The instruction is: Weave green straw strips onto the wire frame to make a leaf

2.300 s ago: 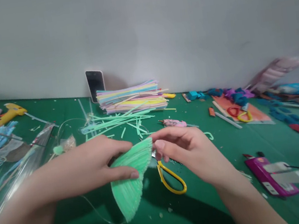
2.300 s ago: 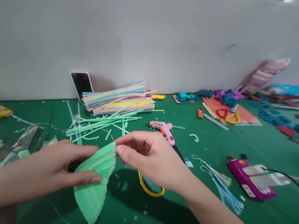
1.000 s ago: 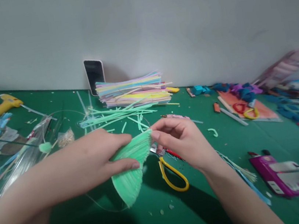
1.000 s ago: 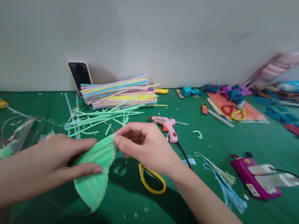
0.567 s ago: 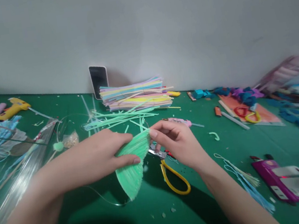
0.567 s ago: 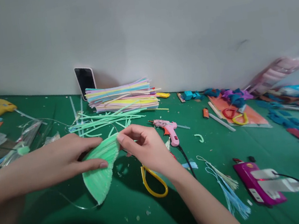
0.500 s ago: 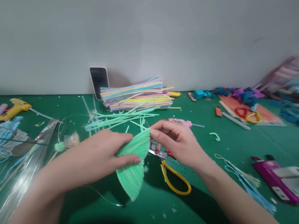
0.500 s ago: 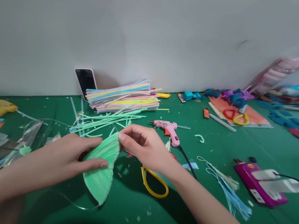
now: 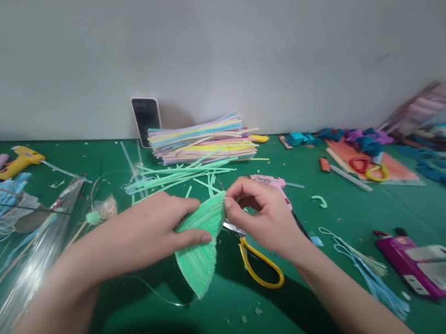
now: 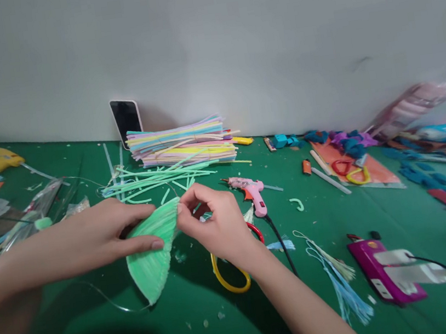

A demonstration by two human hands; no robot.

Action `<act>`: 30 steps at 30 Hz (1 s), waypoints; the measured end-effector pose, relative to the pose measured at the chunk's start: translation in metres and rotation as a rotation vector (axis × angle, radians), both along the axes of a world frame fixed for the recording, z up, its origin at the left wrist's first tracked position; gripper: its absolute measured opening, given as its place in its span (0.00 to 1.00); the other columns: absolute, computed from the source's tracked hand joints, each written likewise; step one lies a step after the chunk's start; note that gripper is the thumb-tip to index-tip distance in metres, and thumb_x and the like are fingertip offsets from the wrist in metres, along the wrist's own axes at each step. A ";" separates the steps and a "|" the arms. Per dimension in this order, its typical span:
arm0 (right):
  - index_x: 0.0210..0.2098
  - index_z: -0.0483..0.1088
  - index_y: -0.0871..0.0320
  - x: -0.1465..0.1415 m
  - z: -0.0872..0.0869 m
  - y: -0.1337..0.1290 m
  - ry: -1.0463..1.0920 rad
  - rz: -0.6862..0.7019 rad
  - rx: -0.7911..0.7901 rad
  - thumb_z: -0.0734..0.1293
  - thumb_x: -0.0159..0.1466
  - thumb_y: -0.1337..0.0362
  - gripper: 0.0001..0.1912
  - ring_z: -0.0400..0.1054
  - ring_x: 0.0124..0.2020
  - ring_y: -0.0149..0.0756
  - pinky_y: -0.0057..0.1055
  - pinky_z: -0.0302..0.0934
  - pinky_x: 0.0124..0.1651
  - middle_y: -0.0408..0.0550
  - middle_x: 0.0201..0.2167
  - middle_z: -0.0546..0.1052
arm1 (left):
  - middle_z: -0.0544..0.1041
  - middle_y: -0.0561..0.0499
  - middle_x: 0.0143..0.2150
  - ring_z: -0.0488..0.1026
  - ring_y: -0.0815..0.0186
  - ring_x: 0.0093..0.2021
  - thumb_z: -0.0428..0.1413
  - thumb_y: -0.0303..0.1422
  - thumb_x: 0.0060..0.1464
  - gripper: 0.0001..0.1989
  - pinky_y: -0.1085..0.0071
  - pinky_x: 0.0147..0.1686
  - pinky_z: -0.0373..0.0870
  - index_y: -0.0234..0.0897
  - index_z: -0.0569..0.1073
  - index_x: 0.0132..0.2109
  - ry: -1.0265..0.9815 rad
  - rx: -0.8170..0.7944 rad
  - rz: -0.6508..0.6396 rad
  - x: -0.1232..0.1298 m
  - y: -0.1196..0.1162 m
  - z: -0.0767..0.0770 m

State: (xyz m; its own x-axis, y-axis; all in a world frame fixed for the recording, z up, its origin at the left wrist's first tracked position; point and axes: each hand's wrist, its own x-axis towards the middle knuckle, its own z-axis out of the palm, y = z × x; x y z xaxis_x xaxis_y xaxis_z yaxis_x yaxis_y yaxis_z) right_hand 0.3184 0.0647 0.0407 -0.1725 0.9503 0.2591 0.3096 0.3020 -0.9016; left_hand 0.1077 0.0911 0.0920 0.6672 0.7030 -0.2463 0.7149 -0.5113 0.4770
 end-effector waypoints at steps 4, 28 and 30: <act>0.30 0.68 0.56 0.000 -0.001 0.003 0.057 0.061 -0.090 0.64 0.65 0.64 0.07 0.66 0.25 0.28 0.24 0.61 0.26 0.40 0.24 0.72 | 0.65 0.58 0.23 0.62 0.69 0.23 0.50 0.54 0.57 0.23 0.72 0.21 0.54 0.40 0.63 0.28 -0.013 -0.005 0.002 0.000 0.002 -0.001; 0.29 0.67 0.57 -0.005 -0.007 0.007 0.180 0.219 -0.349 0.70 0.61 0.56 0.12 0.67 0.25 0.29 0.26 0.64 0.28 0.40 0.24 0.72 | 0.74 0.56 0.29 0.68 0.70 0.29 0.55 0.40 0.58 0.09 0.74 0.28 0.62 0.39 0.73 0.36 -0.537 -0.063 0.298 0.017 0.019 -0.021; 0.29 0.66 0.57 -0.005 -0.006 0.007 0.195 0.204 -0.335 0.70 0.61 0.55 0.13 0.65 0.25 0.28 0.26 0.63 0.27 0.39 0.23 0.69 | 0.74 0.56 0.30 0.68 0.69 0.30 0.56 0.40 0.58 0.09 0.74 0.29 0.63 0.39 0.73 0.36 -0.537 -0.052 0.303 0.016 0.020 -0.021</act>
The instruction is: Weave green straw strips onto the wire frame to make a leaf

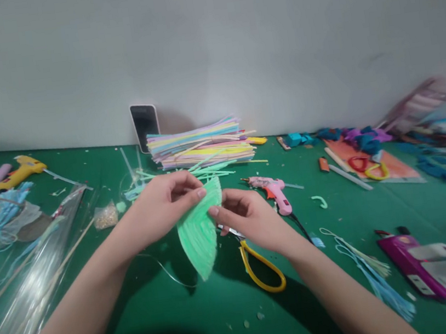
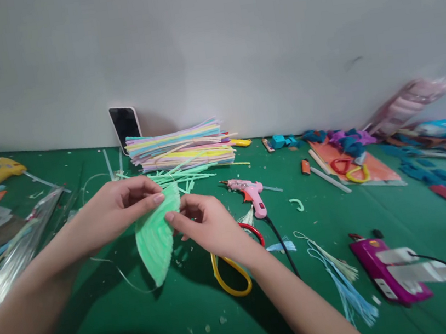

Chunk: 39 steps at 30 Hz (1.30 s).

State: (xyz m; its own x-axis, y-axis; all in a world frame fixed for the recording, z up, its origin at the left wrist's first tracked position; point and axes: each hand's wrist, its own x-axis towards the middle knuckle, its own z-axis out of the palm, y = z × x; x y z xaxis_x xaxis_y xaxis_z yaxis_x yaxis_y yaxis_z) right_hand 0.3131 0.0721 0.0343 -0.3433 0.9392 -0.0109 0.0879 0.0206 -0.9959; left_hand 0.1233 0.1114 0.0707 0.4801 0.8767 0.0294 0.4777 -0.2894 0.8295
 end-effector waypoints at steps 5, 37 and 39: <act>0.27 0.63 0.56 0.000 -0.001 0.002 -0.038 -0.036 0.059 0.66 0.64 0.53 0.15 0.59 0.23 0.27 0.24 0.58 0.25 0.37 0.22 0.64 | 0.72 0.57 0.27 0.67 0.69 0.27 0.59 0.40 0.54 0.10 0.74 0.26 0.61 0.38 0.72 0.34 -0.028 -0.099 -0.023 -0.001 0.002 -0.002; 0.32 0.69 0.56 0.004 -0.011 0.010 0.077 -0.146 -0.025 0.73 0.56 0.52 0.16 0.62 0.25 0.28 0.26 0.55 0.28 0.39 0.25 0.71 | 0.78 0.54 0.30 0.74 0.65 0.31 0.65 0.37 0.47 0.19 0.69 0.32 0.67 0.39 0.68 0.44 -0.418 -0.376 0.192 0.013 0.002 -0.017; 0.32 0.69 0.56 0.004 -0.009 0.010 0.066 -0.159 -0.009 0.73 0.56 0.52 0.16 0.62 0.25 0.28 0.26 0.55 0.28 0.39 0.25 0.71 | 0.79 0.52 0.33 0.75 0.64 0.33 0.65 0.38 0.48 0.19 0.68 0.34 0.68 0.39 0.69 0.45 -0.457 -0.396 0.150 0.012 0.003 -0.018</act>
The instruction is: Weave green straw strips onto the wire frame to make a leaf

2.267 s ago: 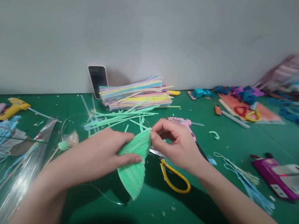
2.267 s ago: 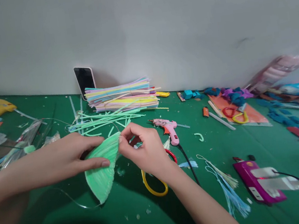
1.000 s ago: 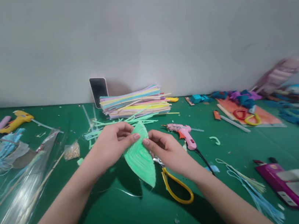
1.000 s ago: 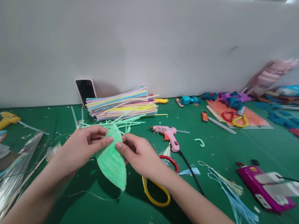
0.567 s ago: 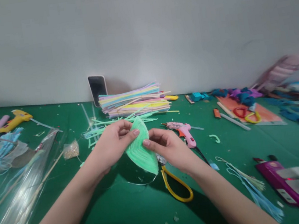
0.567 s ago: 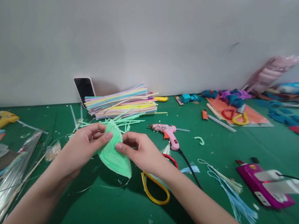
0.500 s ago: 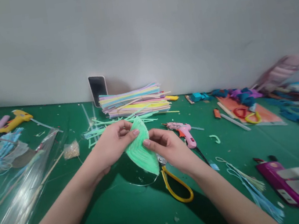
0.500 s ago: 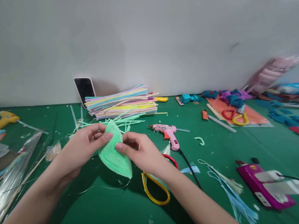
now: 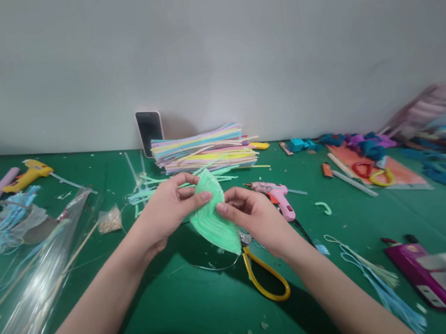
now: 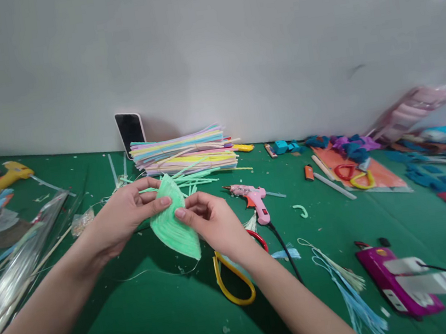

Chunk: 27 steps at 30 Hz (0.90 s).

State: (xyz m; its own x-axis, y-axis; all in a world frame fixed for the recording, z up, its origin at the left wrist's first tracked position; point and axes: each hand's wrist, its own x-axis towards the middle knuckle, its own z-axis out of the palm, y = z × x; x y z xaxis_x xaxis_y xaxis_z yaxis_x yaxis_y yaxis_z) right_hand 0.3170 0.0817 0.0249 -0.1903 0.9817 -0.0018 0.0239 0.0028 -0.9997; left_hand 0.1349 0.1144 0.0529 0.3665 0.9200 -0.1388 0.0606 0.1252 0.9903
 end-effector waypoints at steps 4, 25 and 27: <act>0.33 0.69 0.57 0.001 0.002 0.001 -0.001 -0.036 0.040 0.73 0.56 0.51 0.17 0.66 0.29 0.30 0.27 0.60 0.32 0.41 0.27 0.73 | 0.74 0.53 0.34 0.72 0.66 0.36 0.64 0.37 0.48 0.12 0.70 0.36 0.67 0.37 0.71 0.37 0.036 0.081 -0.073 -0.003 0.001 0.003; 0.35 0.71 0.56 0.002 0.012 -0.004 -0.112 -0.145 0.115 0.69 0.61 0.51 0.14 0.69 0.31 0.33 0.28 0.64 0.31 0.45 0.30 0.75 | 0.81 0.51 0.40 0.76 0.60 0.42 0.62 0.37 0.50 0.09 0.67 0.42 0.71 0.39 0.78 0.38 0.209 0.096 -0.401 -0.015 0.004 0.011; 0.35 0.71 0.56 0.002 0.011 -0.003 -0.109 -0.137 0.108 0.70 0.61 0.51 0.14 0.69 0.30 0.33 0.28 0.64 0.31 0.45 0.30 0.76 | 0.81 0.50 0.40 0.77 0.59 0.41 0.62 0.36 0.49 0.08 0.66 0.41 0.71 0.39 0.78 0.37 0.210 0.103 -0.388 -0.015 0.004 0.009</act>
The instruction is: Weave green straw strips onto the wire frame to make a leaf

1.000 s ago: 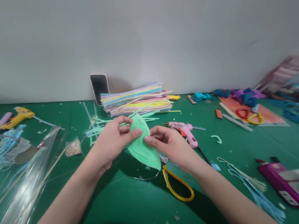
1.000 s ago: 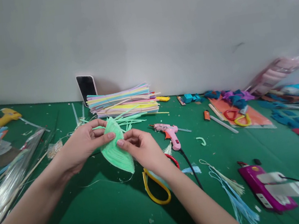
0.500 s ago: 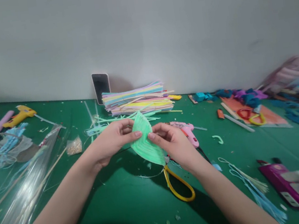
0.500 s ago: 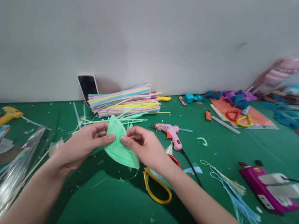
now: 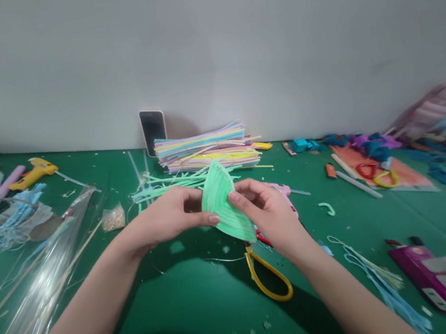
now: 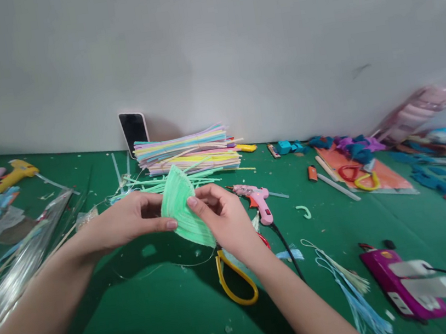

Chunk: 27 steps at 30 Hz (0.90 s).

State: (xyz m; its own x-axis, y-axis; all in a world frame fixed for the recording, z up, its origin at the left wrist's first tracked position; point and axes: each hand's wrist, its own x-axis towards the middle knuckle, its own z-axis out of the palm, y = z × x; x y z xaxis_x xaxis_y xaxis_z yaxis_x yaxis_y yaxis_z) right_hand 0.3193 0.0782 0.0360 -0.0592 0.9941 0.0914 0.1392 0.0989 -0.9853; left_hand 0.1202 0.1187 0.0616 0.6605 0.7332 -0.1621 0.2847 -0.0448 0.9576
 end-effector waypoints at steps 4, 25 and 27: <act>0.34 0.71 0.56 0.000 0.001 0.000 -0.015 0.000 0.007 0.70 0.60 0.51 0.15 0.70 0.30 0.34 0.29 0.65 0.31 0.45 0.30 0.76 | 0.81 0.50 0.38 0.78 0.59 0.40 0.62 0.35 0.49 0.07 0.65 0.41 0.72 0.39 0.79 0.36 -0.010 -0.002 0.011 0.001 0.000 -0.002; 0.38 0.74 0.56 -0.001 -0.007 -0.001 0.233 0.263 -0.168 0.72 0.60 0.57 0.10 0.73 0.29 0.29 0.25 0.69 0.32 0.42 0.29 0.78 | 0.81 0.48 0.43 0.77 0.62 0.42 0.63 0.34 0.50 0.15 0.67 0.42 0.72 0.37 0.78 0.46 -0.226 -0.132 0.217 0.001 0.003 0.001; 0.38 0.75 0.56 -0.001 -0.007 -0.001 0.244 0.261 -0.171 0.72 0.60 0.57 0.10 0.73 0.29 0.29 0.25 0.69 0.32 0.42 0.30 0.78 | 0.81 0.48 0.43 0.76 0.62 0.42 0.63 0.34 0.51 0.14 0.67 0.42 0.72 0.37 0.78 0.46 -0.224 -0.132 0.232 0.001 0.004 0.001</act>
State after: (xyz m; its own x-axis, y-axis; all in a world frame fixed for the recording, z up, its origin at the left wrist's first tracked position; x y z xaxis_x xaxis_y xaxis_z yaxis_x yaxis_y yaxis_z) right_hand 0.3184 0.0771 0.0293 -0.3086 0.9507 -0.0315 -0.1094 -0.0684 -0.9916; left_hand 0.1211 0.1224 0.0630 0.5089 0.8501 -0.1353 0.0545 0.1251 0.9906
